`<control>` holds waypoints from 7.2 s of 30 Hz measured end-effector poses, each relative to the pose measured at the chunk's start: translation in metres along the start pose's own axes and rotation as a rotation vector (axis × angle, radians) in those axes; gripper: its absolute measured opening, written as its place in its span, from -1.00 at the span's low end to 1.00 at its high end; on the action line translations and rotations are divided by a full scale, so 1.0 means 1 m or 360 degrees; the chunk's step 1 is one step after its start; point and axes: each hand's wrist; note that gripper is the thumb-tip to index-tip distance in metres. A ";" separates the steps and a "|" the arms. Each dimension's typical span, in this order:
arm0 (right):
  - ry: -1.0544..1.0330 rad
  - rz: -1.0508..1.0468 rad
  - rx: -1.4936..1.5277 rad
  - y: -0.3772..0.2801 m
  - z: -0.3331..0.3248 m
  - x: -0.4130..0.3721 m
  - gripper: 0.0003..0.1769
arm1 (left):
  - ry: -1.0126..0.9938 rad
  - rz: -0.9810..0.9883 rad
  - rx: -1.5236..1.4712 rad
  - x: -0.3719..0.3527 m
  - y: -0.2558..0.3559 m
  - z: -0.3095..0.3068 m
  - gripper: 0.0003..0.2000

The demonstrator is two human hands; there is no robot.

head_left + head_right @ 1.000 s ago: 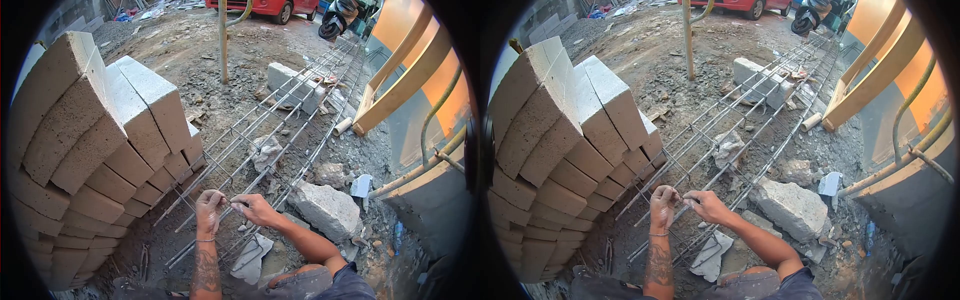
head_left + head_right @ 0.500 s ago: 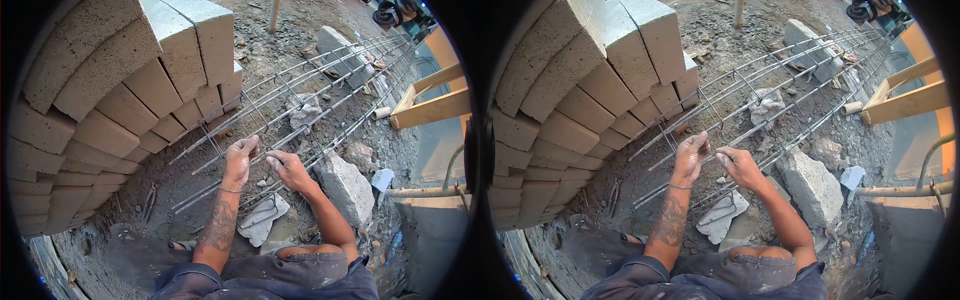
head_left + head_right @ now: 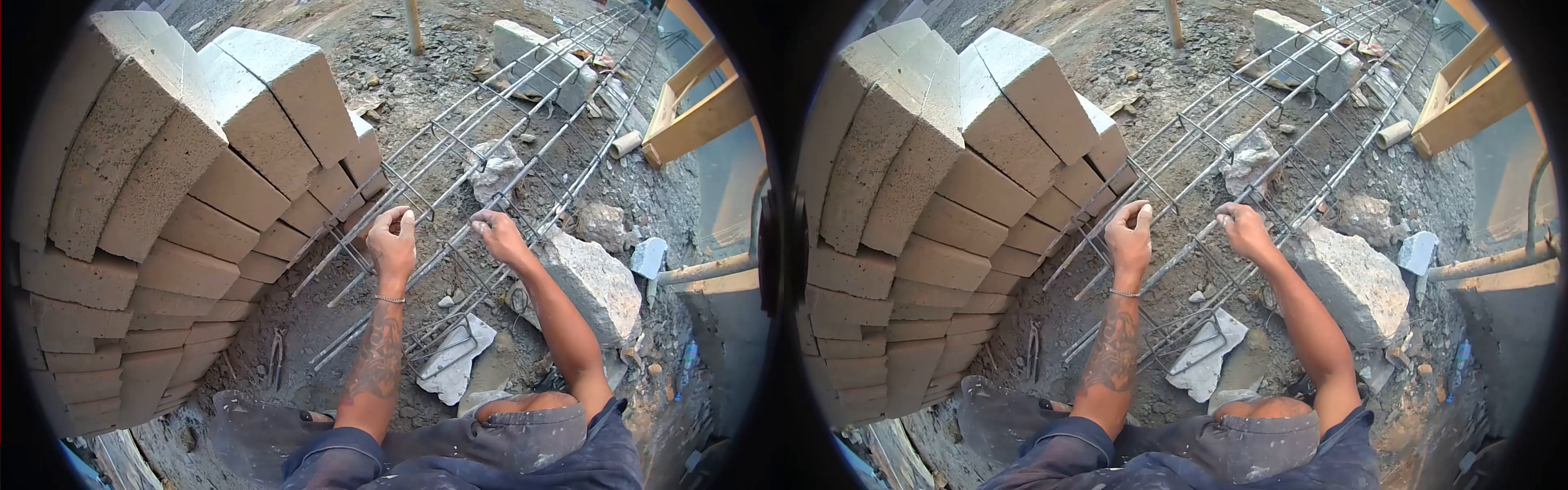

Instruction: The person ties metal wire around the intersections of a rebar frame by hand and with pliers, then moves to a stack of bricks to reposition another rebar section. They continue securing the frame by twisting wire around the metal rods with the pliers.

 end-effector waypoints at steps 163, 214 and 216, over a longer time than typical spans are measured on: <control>0.0221 0.0371 0.0147 -0.031 0.049 0.069 -0.27 | 0.0047 0.0578 0.0637 0.013 -0.025 0.021 -0.89; 0.0150 -0.0249 0.0395 -0.016 0.044 0.031 -0.77 | -0.0713 -0.0165 -0.0129 0.036 -0.038 0.004 -0.84; 0.0136 -0.0229 0.0305 -0.017 0.039 0.030 -0.79 | -0.0688 -0.0202 -0.0159 0.035 -0.040 0.008 -0.83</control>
Point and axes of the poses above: each hand's wrist, its own x-axis towards the middle knuckle, its own z-axis out of the palm, y = z × x, and after that the axes turned 12 degrees about -y, right-handed
